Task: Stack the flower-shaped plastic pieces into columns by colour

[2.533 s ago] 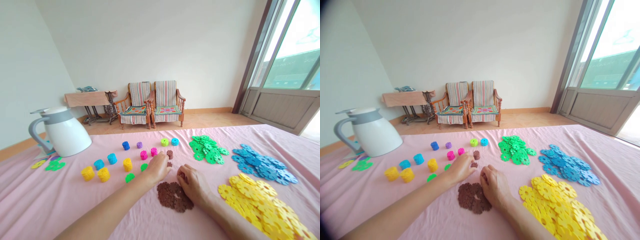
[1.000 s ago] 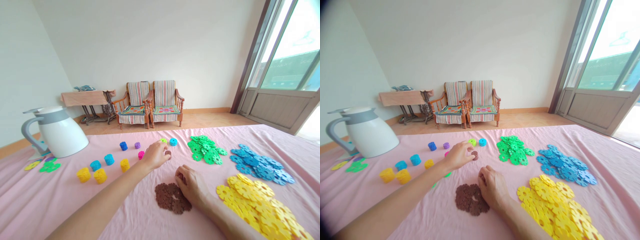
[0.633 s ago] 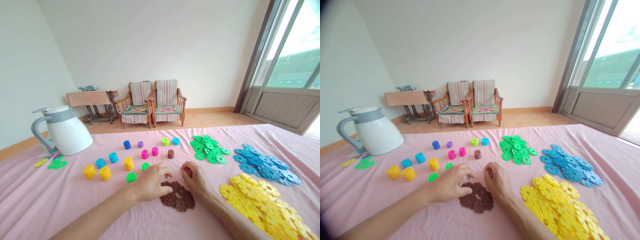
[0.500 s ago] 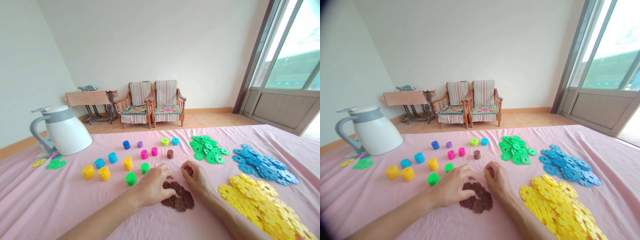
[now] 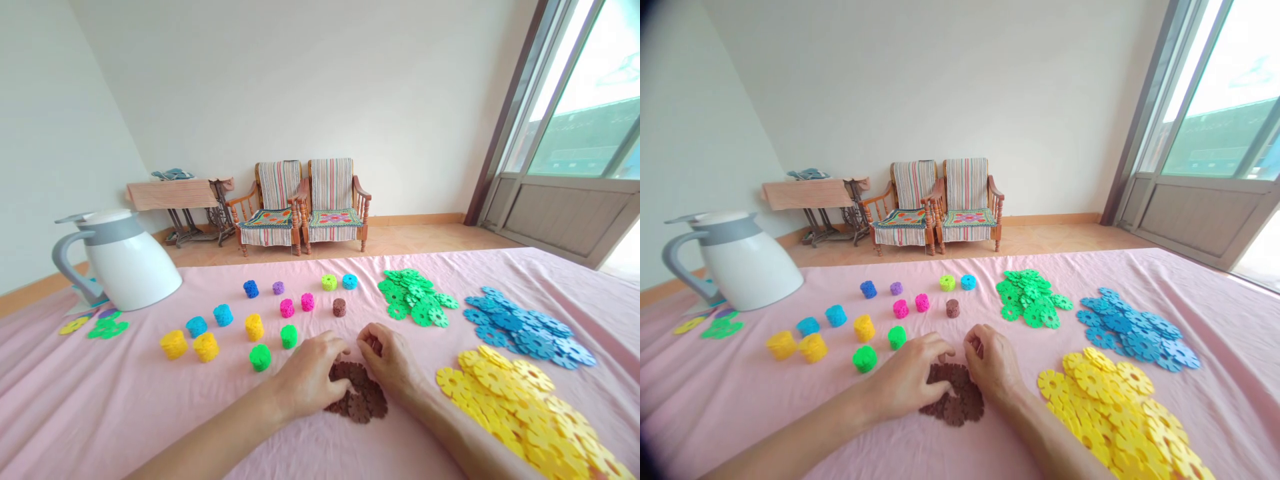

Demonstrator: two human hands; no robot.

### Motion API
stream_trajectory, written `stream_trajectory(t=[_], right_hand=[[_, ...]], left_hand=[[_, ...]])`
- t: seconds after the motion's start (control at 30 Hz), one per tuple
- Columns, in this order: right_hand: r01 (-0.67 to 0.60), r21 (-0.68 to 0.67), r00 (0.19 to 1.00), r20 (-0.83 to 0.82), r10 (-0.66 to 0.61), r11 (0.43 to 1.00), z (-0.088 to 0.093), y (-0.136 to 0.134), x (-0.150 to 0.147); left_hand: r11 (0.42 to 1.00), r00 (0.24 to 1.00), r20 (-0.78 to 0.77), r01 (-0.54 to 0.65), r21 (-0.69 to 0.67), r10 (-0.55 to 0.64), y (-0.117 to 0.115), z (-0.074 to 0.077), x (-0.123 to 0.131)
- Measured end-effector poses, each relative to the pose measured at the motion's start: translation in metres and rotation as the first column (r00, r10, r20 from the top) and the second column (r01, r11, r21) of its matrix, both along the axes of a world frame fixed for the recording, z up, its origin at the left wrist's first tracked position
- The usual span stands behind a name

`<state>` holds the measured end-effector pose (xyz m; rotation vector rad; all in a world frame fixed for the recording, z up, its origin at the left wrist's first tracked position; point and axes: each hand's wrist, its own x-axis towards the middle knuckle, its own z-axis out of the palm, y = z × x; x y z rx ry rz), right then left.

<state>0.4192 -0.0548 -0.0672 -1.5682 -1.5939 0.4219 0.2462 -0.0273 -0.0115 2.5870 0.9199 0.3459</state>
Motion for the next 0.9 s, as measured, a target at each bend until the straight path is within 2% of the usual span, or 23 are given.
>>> stream_trajectory(t=[0.1, 0.3, 0.43, 0.77, 0.9], right_hand=[[0.004, 0.012, 0.999, -0.032, -0.004, 1.000, 0.000, 0.001, 0.001], [0.116, -0.001, 0.964, -0.239, -0.113, 0.993, 0.000, 0.008, 0.011], [0.129, -0.019, 0.931, -0.342, -0.128, 0.991, 0.000, 0.011, 0.014], [0.093, -0.044, 0.950, -0.294, -0.102, 0.995, -0.002, 0.011, 0.014], [0.090, -0.028, 0.953, -0.289, -0.094, 0.996, -0.001, 0.010, 0.013]], left_hand=[[1.000, 1.000, 0.010, 0.013, -0.004, -0.013, -0.002, 0.001, 0.000], [0.999, 0.998, -0.047, 0.047, -0.008, -0.047, -0.003, 0.002, 0.007], [0.995, 0.993, -0.063, 0.099, -0.012, -0.100, -0.001, 0.003, 0.010], [0.990, 0.988, -0.066, 0.139, -0.014, -0.139, -0.004, 0.005, 0.010], [0.993, 0.993, -0.007, 0.115, 0.028, -0.115, 0.002, 0.012, 0.010]])
